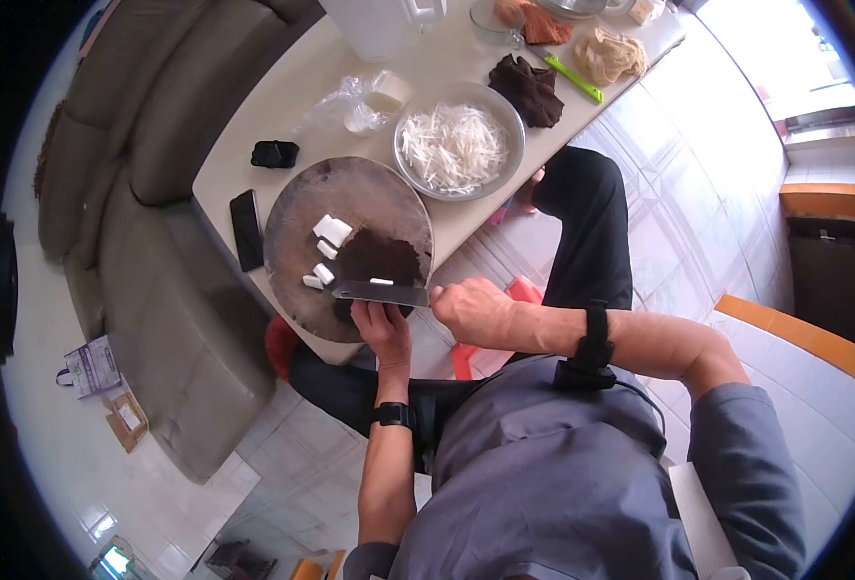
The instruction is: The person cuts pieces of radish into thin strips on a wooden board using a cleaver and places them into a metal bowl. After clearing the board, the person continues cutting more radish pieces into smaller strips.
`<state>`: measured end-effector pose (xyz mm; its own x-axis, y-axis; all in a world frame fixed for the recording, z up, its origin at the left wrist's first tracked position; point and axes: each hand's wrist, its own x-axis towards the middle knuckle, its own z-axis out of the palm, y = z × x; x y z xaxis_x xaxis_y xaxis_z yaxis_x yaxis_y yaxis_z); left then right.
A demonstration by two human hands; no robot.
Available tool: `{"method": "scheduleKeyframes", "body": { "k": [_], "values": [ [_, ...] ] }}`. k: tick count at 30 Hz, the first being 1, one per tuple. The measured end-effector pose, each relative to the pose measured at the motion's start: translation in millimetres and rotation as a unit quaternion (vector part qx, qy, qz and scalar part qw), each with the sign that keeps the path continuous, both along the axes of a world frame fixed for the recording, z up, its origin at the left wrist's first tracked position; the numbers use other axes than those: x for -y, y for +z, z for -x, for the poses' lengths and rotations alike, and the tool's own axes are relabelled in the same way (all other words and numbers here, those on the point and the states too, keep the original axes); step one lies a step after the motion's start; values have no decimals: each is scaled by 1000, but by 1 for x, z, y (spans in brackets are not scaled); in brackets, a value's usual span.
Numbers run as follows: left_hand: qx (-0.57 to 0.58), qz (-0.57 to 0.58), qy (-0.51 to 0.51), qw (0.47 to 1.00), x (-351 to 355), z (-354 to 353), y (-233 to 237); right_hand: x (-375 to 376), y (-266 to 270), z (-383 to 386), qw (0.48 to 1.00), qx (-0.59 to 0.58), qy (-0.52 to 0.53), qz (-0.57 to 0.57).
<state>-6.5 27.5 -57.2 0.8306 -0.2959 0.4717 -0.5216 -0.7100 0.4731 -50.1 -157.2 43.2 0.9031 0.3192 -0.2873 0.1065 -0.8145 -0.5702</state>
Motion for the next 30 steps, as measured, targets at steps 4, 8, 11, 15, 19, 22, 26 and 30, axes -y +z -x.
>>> {"method": "scheduleKeyframes", "body": {
  "k": [4,8,11,15,19,22,26,30],
  "values": [
    [1,-12,-9,1000,-2,0,-1,-2,7,0,1000,-1,-3,9],
    [-13,-19,-15,1000,-3,0,-2,-2,9,1,1000,13,2,27],
    [-8,-23,-19,1000,-3,1,1,-1,14,-1,1000,0,4,21],
    [-9,-23,-16,1000,-3,0,0,-1,9,-1,1000,0,0,10],
    [-25,-19,-11,999,-2,1,1,1,6,-1,1000,25,10,6],
    [-11,-8,-3,1000,1,0,4,3,4,-4,1000,19,18,2],
    [-2,-19,-1,1000,-2,1,-1,6,3,-11,999,-12,34,-3],
    [-2,-4,4,1000,1,0,1,6,7,-16,999,-12,16,-27]
  ]
}}
